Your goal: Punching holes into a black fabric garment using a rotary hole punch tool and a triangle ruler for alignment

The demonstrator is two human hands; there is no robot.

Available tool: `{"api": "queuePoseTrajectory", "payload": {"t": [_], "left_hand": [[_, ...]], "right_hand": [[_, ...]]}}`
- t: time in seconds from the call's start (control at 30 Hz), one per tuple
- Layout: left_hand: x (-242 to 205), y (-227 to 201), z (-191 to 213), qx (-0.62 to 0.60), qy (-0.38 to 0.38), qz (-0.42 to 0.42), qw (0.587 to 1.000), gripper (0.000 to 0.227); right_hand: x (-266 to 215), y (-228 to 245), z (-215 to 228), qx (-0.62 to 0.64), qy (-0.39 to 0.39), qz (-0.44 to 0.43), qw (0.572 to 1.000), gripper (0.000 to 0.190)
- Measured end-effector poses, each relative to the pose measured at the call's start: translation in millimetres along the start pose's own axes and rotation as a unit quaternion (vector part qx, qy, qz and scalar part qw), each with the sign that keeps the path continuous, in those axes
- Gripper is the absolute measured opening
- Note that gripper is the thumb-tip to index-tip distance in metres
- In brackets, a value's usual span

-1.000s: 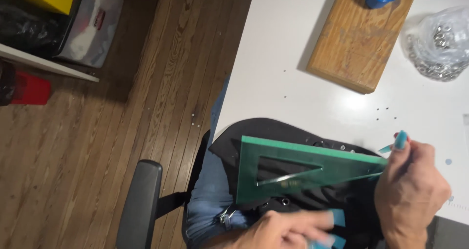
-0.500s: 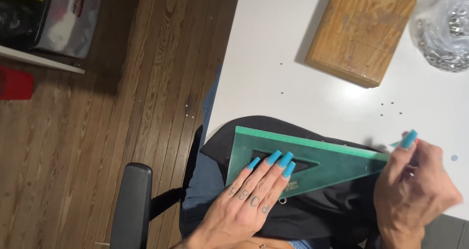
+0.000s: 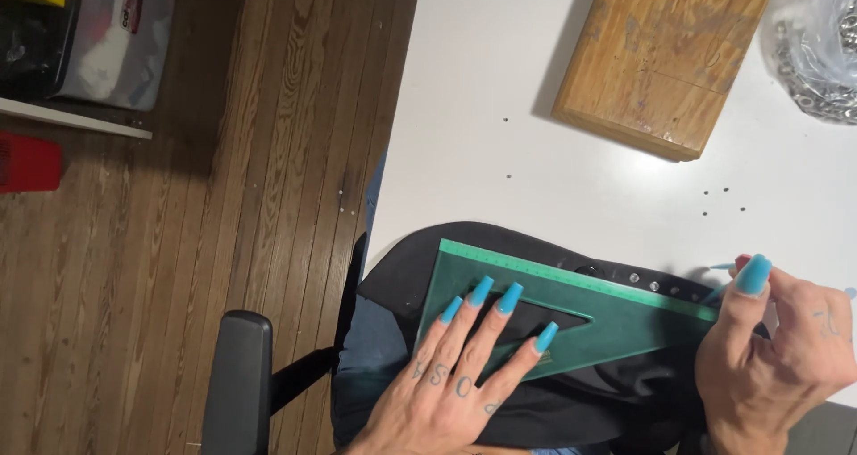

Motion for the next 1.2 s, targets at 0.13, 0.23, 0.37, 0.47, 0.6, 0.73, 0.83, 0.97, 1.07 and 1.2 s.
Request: {"api": "queuePoseTrajectory", "payload": {"t": [0.13,0.23,0.37,0.47,0.6,0.73,0.83,0.97,1.07,1.2], "left_hand": [[-1.1,-7.1,-8.9,0.003,-0.027,0.015,1.000,0.033],[2.3,-4.5,-8.5,-0.002,-0.058,0.018,0.998,0.031],[0.3,-1.4,-10.6,0.012,-0.027,0.000,1.000,0.034],[-5.3,-1.6,-14.6,0.005,-0.007,-0.004,1.000,0.037],[-8.6,-2.0,-18.0,0.027,-0.016,-0.006,0.999,0.037],[-3.3,1.5,-15.3,0.003,-0.025,-0.004,1.000,0.036],[-5.1,1.3,-16.5,0.003,-0.041,0.001,0.999,0.038],[-3.4,2.5,-15.0,0.005,-0.042,-0.002,0.999,0.035],[-7.4,-0.2,-16.5,0.000,-0.032,-0.007,0.999,0.035],[-10.4,-3.5,-19.1,-0.007,-0.035,-0.002,0.999,0.034]], "right_hand": [[2.2,1.9,0.5,-0.001,0.010,-0.006,1.000,0.019],[5.0,7.0,2.0,-0.002,0.028,-0.029,0.999,0.026],[2.6,1.3,-0.5,0.001,0.030,-0.015,0.999,0.020],[2.7,2.5,-0.5,0.005,0.037,-0.006,0.999,0.017],[0.9,-0.5,-1.1,-0.006,0.044,-0.003,0.999,0.018],[2.3,0.4,-0.7,-0.005,0.043,0.001,0.999,0.016],[3.6,2.8,-0.5,-0.004,0.048,0.003,0.999,0.017],[6.7,5.0,-0.8,-0.001,0.047,-0.001,0.999,0.020],[7.4,5.7,0.0,-0.001,0.052,-0.003,0.999,0.023],[7.0,4.4,-0.9,-0.006,0.052,-0.005,0.999,0.023]]}}
Point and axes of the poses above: each hand's wrist, its own x-axis towards the middle knuckle, its own z-axis out of the back of the hand, y = z × x, the point moved 1 cm from there along x, towards the middle knuckle, and after that the axes turned 13 degrees about x, right-handed, at the moved point
